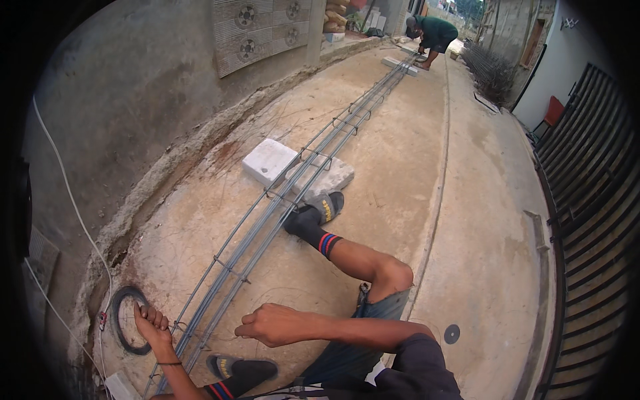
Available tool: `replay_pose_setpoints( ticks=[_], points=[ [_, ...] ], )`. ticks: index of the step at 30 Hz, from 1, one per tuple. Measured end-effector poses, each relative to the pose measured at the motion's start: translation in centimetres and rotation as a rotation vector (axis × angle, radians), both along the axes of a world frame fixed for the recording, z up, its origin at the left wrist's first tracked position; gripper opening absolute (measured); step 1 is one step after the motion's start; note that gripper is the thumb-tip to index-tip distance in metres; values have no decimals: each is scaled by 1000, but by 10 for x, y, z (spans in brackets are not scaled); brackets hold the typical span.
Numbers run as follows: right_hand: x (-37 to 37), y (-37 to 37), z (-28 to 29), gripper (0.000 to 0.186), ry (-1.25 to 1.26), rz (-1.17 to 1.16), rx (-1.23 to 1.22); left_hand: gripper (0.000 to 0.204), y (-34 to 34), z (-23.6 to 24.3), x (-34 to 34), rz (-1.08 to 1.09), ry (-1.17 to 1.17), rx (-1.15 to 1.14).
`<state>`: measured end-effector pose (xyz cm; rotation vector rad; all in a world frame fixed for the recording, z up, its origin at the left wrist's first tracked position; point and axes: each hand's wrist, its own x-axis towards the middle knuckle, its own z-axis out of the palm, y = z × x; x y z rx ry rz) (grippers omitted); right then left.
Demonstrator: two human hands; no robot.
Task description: The person uses thin wire to tie and secure steel reinforcement bars together while sitting on a concrete floor.
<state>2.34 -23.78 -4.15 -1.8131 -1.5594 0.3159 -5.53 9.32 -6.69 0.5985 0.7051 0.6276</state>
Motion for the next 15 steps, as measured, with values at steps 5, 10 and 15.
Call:
replay_pose_setpoints(
  ticks=[5,10,15],
  points=[
    [7,6,11,27,-131,-44,-176,40,-14,-16,-11,62,221,268],
    [25,8,3,19,-154,-258,-231,72,-76,-26,-31,-418,882,1118],
    [8,13,9,12,-56,-106,-239,57,-148,37,-25,-572,148,2230]
  ],
)
